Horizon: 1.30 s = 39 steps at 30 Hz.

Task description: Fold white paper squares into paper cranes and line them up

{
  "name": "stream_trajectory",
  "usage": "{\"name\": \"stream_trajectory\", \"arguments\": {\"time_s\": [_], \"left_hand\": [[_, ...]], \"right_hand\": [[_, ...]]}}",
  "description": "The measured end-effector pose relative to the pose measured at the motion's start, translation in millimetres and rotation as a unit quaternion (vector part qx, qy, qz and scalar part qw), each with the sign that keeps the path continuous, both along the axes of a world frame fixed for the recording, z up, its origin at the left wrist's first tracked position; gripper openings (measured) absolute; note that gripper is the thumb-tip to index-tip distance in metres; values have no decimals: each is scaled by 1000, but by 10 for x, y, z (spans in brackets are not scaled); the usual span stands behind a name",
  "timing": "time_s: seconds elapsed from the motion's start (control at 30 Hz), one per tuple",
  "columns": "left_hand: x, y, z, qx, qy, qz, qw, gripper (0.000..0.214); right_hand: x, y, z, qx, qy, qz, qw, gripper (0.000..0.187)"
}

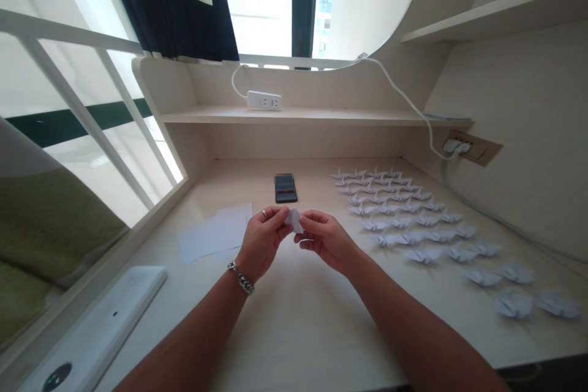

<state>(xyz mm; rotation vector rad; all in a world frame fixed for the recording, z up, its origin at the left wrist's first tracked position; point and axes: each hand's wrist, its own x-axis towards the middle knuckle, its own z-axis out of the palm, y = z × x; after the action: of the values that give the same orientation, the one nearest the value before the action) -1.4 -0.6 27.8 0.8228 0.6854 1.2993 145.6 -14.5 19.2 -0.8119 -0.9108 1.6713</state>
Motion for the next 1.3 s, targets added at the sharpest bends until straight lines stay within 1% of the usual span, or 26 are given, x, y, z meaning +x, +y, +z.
{"name": "stream_trajectory", "arguments": {"time_s": [0.17, 0.27, 0.33, 0.43, 0.5, 0.53, 0.63, 0.73, 0.97, 1.03, 1.1, 1.2, 1.27, 1.3], "left_hand": [[18, -20, 9, 11, 0, -18, 1000, 22], [33, -31, 24, 17, 4, -2, 1000, 24], [43, -34, 27, 24, 12, 12, 1000, 26], [51, -30, 14, 41, 43, 22, 998, 26], [52, -29, -1, 50, 67, 26, 996, 26], [51, -29, -9, 53, 76, 27, 995, 26], [50, -32, -24, 55, 82, 20, 995, 25], [55, -34, -26, 56, 72, 11, 996, 23], [59, -33, -31, 49, 60, -10, 997, 22], [52, -31, -30, 50, 63, -8, 997, 22], [47, -29, -29, 51, 70, -3, 996, 22], [46, -22, -39, 56, 92, 3, 994, 23], [46, -13, -55, 60, 113, 9, 992, 24], [43, -6, -65, 63, 124, 12, 990, 25]], "right_hand": [[-2, -33, 4, 9, 3, -7, 1000, 36], [-8, -24, 0, 34, -41, -32, 998, 36], [-13, -12, -10, 73, -94, -62, 991, 34], [-14, 4, -34, 162, -168, -110, 966, 28], [-14, 8, -48, 208, -192, -135, 950, 25], [-15, 8, -53, 219, -196, -145, 945, 23], [-24, 4, -64, 236, -196, -160, 938, 21], [-24, 10, -72, 253, -189, -147, 937, 20], [8, 18, -97, 237, -206, -130, 941, 23], [9, -3, -92, 242, -222, -132, 935, 23], [14, -29, -78, 262, -256, -152, 918, 20], [35, -62, -49, 314, -329, -184, 872, 21], [55, -72, -28, 344, -362, -186, 846, 22], [63, -74, -20, 355, -370, -182, 839, 22]]}}
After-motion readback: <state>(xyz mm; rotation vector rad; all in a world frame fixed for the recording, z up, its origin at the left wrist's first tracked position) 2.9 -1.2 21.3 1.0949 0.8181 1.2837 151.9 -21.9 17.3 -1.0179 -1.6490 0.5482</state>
